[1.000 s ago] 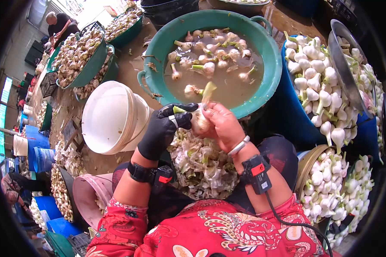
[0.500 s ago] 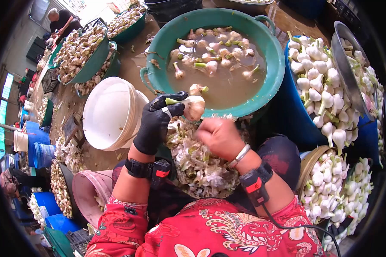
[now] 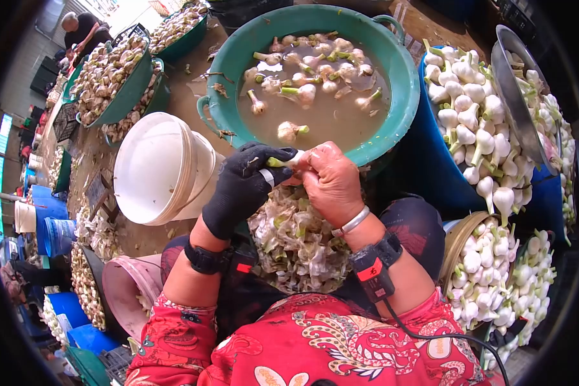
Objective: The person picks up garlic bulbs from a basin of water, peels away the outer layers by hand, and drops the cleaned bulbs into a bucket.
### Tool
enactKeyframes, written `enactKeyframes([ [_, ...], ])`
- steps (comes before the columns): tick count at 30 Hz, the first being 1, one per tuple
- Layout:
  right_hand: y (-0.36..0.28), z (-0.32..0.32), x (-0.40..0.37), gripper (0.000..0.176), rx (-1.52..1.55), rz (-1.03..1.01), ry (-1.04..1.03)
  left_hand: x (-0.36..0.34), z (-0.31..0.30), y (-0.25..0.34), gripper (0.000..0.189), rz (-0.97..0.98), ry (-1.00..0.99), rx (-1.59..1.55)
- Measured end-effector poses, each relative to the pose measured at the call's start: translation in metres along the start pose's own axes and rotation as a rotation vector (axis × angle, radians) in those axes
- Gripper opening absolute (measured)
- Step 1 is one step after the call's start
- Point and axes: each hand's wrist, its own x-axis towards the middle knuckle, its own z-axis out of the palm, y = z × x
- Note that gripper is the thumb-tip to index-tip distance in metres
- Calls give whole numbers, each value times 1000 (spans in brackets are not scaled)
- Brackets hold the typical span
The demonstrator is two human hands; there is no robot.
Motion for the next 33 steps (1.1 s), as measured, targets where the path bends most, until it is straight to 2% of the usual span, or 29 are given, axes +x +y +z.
enactKeyframes([
  [2, 0, -2, 0, 6, -177, -25, -72, -1, 0, 0, 23, 55, -25, 95],
  [6, 0, -2, 1, 7, -189, 20, -157, -2, 1, 0, 22, 38, -6, 82],
  [8, -8, -2, -3, 13, -337, -74, -167, -2, -3, -5, 21, -106, 66, -135],
  [9, -8, -2, -7, 16, -364, -88, -185, -1, -8, -8, 21, -99, 74, -127],
  [10, -6, -2, -11, 16, -357, -100, -184, 0, -15, -11, 23, -264, 110, -415],
  [11, -2, -1, -15, 15, -406, -8, -276, 0, -20, -14, 25, -427, 144, -705],
  [12, 0, -2, -17, 15, -456, 84, -369, -1, -22, -16, 25, -419, 152, -700],
  [14, 0, -3, -16, 12, -521, 131, -407, -4, -25, -23, 30, -111, 100, -397],
  [16, 3, -3, -17, 9, -559, 285, -624, -2, -28, -24, 33, -101, 112, -392],
  [17, 15, 3, -23, 7, -482, 200, -557, -5, -30, -22, 31, -21, 95, -193],
  [18, 12, 3, -20, 7, -481, 201, -553, -5, -30, -19, 29, 58, 78, 3],
  [19, 8, 2, -15, 6, -192, 231, -460, -6, -29, -20, 28, -181, 96, -569],
  [20, 4, 0, -11, 6, 93, 261, -361, -6, -25, -17, 28, -185, 93, -574],
  [22, 1, -3, -5, 8, 87, 241, -285, -4, -20, -7, 26, -381, 193, -930],
  [23, 1, -3, -4, 9, 260, 278, -203, -4, -19, -8, 26, -385, 189, -932],
  [25, -7, -1, 0, 14, 633, 426, -96, -6, -17, -11, 27, -252, 115, -648],
  [26, -11, -5, 2, 14, 631, 429, -94, -6, -20, -12, 27, -254, 112, -651],
  [28, -15, -8, 5, 13, 1022, 679, -264, -7, -28, -14, 31, 168, -51, 352],
  [29, -11, -9, 4, 12, 971, 649, -348, -7, -26, -18, 31, 167, -52, 352],
  [30, -8, -9, 4, 12, 971, 650, -348, -8, -22, -24, 30, 111, 12, 171],
  [31, -5, -8, 4, 11, 408, 467, -367, -9, -19, -27, 30, 53, 75, -9],
  [32, -1, -7, 2, 11, -148, 268, -362, -9, -18, -29, 30, 51, 71, -8],
  [33, 1, -8, 2, 9, -119, 264, -514, -6, -18, -26, 29, 83, 94, 10],
])
